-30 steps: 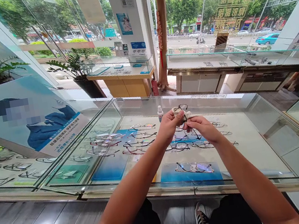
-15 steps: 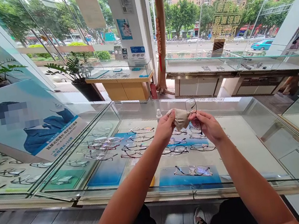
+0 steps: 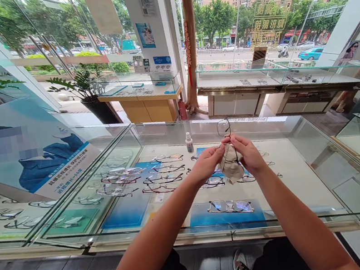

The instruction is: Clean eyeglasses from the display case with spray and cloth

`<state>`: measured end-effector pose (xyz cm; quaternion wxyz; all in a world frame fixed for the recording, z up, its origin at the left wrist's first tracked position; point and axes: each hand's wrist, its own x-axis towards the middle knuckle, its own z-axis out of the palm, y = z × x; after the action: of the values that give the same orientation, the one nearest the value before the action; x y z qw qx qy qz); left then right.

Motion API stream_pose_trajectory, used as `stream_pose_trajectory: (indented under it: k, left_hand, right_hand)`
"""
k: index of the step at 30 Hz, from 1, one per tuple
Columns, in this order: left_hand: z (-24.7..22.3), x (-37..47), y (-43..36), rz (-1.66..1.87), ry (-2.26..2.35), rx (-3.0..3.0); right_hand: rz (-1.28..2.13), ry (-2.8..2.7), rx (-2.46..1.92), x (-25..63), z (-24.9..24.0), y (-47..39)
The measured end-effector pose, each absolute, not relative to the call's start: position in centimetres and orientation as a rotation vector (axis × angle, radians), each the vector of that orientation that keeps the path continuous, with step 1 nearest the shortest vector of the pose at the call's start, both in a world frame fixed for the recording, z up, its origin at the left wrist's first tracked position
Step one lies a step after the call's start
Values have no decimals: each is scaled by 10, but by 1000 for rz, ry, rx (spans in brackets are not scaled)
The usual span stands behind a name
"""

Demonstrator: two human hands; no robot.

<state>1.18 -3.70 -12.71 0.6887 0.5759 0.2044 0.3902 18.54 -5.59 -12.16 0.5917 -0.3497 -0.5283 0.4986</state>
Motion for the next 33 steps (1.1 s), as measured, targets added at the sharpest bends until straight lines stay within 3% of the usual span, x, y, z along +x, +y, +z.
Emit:
stream_pose_trajectory:
  k: [13, 33]
  left_hand:
    - [-123, 7, -39, 773, 319, 1253]
    - [-131, 17, -38, 974, 540, 1201]
  right_hand:
    - [1203, -1160, -824, 186, -123, -56]
    - [1162, -1232, -792, 184, -123, -55]
